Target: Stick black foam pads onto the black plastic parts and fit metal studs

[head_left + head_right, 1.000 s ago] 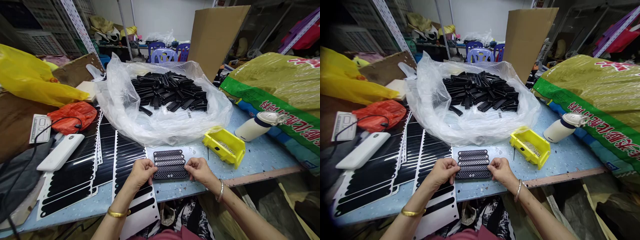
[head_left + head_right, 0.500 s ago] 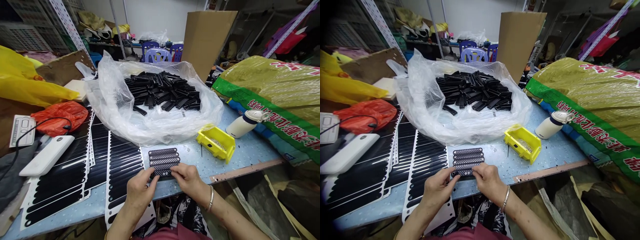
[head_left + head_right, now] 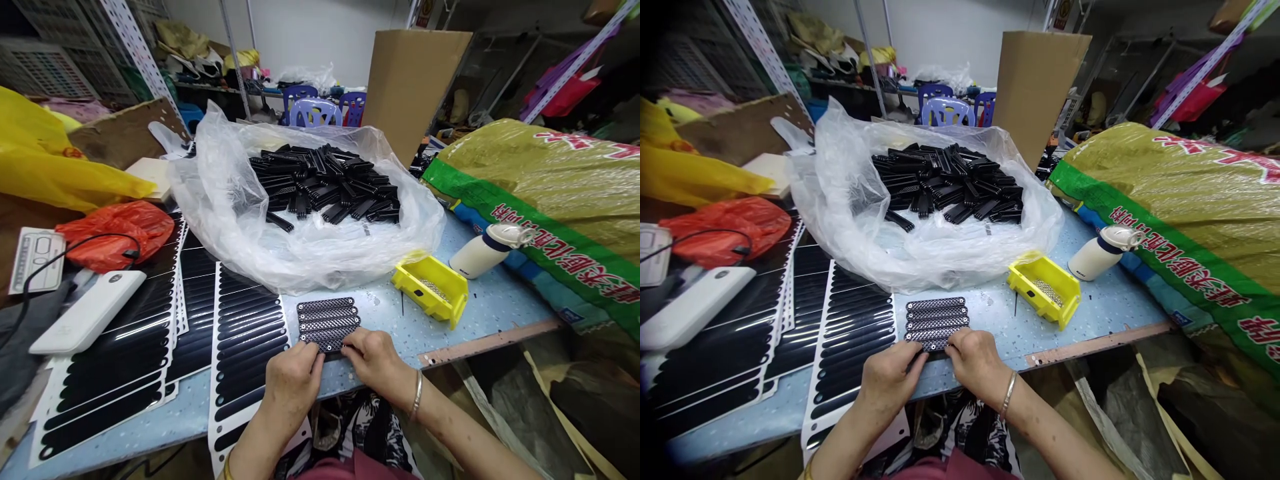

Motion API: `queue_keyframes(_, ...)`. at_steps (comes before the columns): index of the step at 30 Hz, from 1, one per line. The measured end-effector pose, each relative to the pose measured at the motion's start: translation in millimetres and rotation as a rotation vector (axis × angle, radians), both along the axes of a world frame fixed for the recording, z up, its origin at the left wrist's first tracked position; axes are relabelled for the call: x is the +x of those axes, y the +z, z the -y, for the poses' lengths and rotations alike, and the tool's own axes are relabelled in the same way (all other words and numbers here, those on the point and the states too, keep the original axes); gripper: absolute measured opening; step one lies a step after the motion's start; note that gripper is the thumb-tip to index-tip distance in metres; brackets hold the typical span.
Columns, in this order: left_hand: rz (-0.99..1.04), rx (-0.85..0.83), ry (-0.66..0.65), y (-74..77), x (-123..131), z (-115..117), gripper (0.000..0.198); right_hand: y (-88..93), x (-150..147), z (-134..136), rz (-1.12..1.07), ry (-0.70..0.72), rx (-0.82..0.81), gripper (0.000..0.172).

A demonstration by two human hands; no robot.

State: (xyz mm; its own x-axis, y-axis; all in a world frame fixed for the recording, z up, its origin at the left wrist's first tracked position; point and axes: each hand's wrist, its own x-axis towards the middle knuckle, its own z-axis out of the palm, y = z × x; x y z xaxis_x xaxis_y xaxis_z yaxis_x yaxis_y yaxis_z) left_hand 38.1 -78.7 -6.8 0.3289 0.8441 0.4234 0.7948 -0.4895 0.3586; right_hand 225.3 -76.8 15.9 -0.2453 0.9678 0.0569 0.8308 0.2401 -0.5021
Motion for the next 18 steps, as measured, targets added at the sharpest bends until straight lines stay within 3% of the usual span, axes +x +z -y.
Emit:
queue_keyframes(8, 0.094, 0.054, -0.039, -0.3, 0, 1, 0.018, -2.9, 7, 4, -0.215, -0.137, -0.106, 0.021)
queue_keyframes(11, 0.109, 0.053, -0.046, -0.9, 3, 1, 0.02, -6.3, 11, 8, -0.339, -0.247, -0.099, 0.011)
queue_keyframes(14, 0.089, 0.05, -0.058, -2.8, 4, -1, 0.021, -11.1, 16, 9, -0.372, -0.371, -0.099, 0.025)
queue_keyframes(18, 0.021, 0.027, -0.059, -6.8, 6, -3, 0.022, -17.7, 19, 4, -0.317, -0.439, -0.096, 0.031)
